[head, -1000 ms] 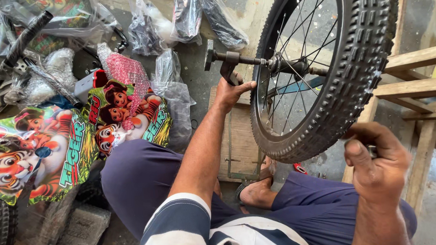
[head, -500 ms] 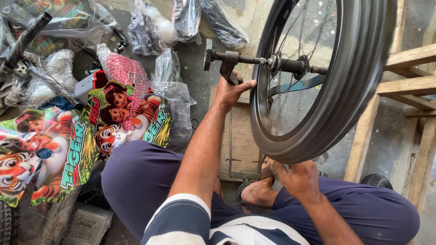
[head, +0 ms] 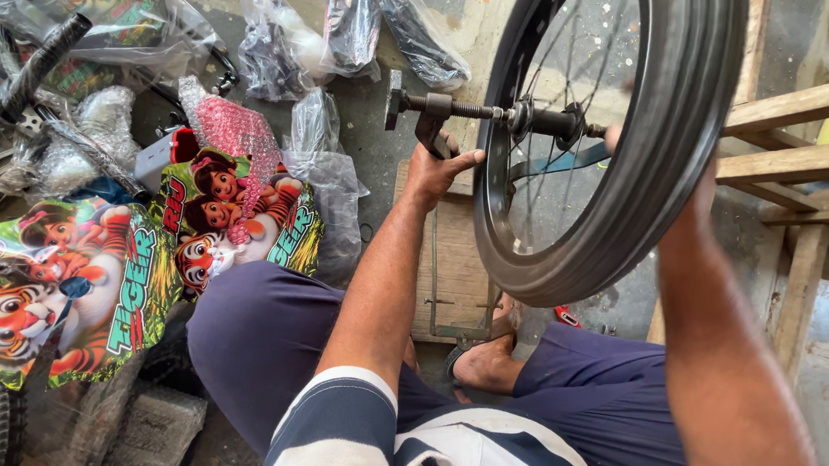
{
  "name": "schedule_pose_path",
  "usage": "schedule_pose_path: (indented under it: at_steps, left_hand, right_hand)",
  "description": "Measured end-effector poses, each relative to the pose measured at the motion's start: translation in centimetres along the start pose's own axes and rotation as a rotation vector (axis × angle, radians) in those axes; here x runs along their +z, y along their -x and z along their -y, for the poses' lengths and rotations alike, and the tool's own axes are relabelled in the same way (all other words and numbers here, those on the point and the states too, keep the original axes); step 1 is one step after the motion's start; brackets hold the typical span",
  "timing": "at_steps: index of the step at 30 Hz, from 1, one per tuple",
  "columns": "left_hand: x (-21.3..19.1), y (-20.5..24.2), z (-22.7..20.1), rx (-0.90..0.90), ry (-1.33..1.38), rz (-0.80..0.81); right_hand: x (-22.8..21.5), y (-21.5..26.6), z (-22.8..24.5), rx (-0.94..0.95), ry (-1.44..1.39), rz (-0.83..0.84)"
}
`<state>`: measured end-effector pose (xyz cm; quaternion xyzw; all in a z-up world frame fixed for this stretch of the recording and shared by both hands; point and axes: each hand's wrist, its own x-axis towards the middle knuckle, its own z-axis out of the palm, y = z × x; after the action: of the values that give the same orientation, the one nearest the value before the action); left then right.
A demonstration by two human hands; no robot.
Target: The person trues a bicycle wheel mounted on a truing stand. They repeatedly spin the wheel and use a spoke wrench to adjust the tension of individual spokes, checking alignment throughout the process.
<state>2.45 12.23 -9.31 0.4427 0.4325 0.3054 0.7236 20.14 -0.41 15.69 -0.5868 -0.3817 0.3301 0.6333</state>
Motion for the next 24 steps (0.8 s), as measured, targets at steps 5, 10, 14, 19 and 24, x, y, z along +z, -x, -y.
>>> schedule_pose_path:
  at_steps: [5, 10, 14, 19, 24]
  left_hand:
    - [-0.2, 0.2, -0.5, 0.015, 0.008, 0.010]
    - [-0.3, 0.2, -0.4, 0.017, -0.013, 0.023]
    - [-0.2, 0.2, -0.5, 0.008, -0.009, 0.027]
    - [-0.2, 0.2, -0.3, 0.044, -0.001, 0.002]
    - [-0.2, 0.1, -0.1, 0.043, 0.022, 0.019]
  right_hand:
    - [0.9, -0.7, 1.5, -0.266, 0.408, 0.265]
    - [1.5, 5.4, -3.9, -0.669, 1.009, 0.453]
    - [-0.2, 9.5, -8.2, -0.758, 1.223, 0.557]
    - [-3.1, 12.5, -10.2, -0.527, 1.120, 0.482]
    - [-4.6, 15.3, -11.6, -0.357, 1.225, 0.476]
